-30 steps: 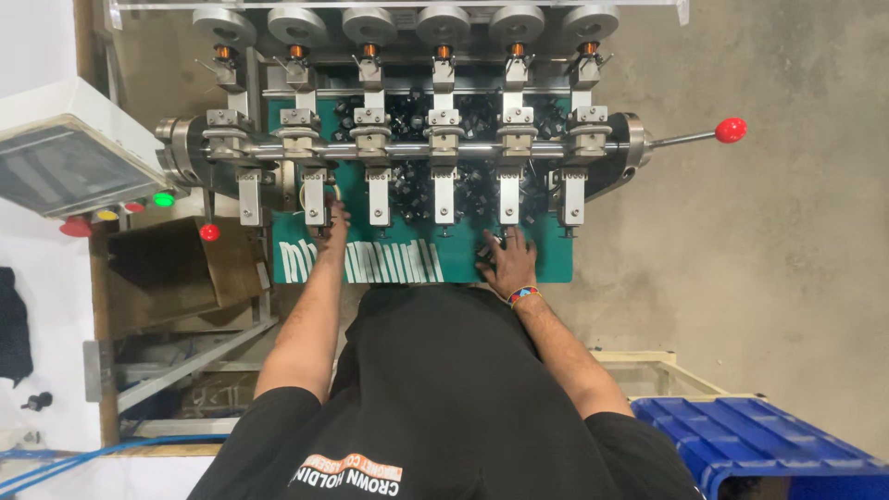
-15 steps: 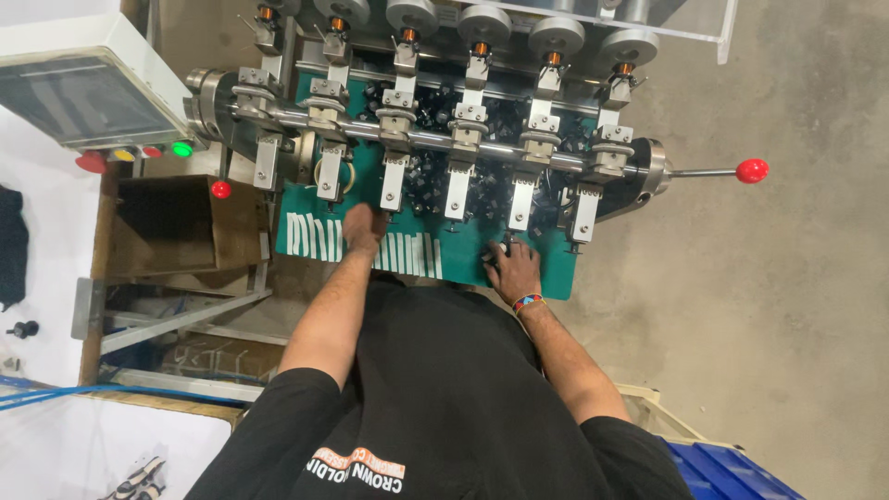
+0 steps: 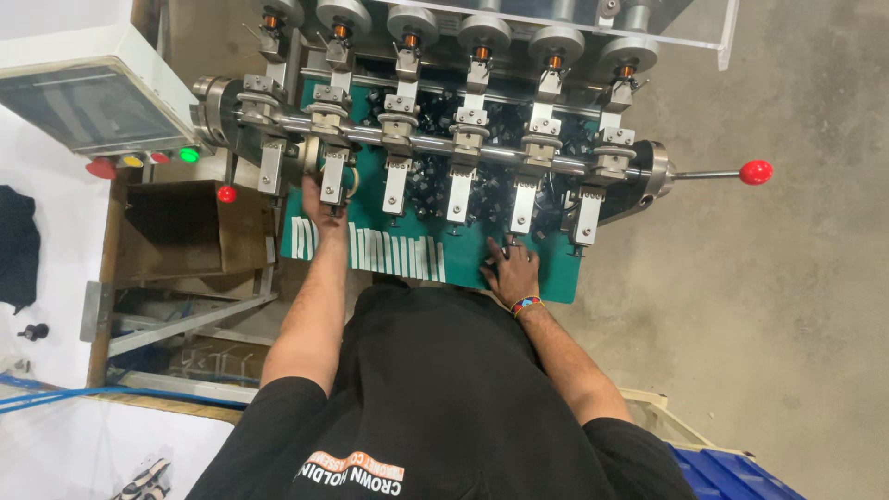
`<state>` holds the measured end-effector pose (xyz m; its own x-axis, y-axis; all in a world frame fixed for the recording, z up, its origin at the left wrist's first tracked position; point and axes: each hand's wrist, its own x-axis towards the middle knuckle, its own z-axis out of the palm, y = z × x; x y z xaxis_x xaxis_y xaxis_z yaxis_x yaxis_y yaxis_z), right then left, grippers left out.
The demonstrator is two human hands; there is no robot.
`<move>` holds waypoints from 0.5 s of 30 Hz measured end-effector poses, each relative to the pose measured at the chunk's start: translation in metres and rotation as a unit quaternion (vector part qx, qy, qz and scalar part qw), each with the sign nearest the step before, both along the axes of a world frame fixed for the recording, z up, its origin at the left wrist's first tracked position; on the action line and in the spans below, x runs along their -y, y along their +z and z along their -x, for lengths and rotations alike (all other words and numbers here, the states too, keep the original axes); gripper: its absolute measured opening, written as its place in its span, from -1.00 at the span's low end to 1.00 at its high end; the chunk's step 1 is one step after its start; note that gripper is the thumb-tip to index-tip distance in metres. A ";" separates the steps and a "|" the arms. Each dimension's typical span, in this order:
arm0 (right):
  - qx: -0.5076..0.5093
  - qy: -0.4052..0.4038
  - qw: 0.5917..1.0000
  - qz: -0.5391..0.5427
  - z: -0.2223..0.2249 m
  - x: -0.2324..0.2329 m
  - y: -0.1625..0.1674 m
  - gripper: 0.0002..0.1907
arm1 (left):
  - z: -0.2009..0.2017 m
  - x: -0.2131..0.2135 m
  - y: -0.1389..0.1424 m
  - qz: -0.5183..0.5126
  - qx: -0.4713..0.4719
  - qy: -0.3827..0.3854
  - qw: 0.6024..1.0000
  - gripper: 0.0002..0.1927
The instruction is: The person stands at a benchtop winding machine, picking up small black cylindrical components from the green work mat and seating them into the machine's holders one at a time. They press control buttons, pull the machine's red-handled lever to cycle the mechanism, and at one point use scissors to trim material near the machine.
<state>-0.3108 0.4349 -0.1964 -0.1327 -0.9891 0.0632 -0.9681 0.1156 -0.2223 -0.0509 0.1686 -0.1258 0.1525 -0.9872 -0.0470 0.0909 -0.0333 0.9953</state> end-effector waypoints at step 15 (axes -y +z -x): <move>-0.037 -0.029 0.999 0.006 0.019 -0.009 -0.013 -0.42 | -0.132 -0.105 -0.006 -0.105 0.060 0.117 0.986 -0.90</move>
<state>-0.3296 0.4440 -0.2091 -0.1844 -0.9789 0.0876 -0.9738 0.1698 -0.1513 0.0810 0.2739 -0.1320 0.3916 -0.8948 -0.2146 0.0033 -0.2318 0.9727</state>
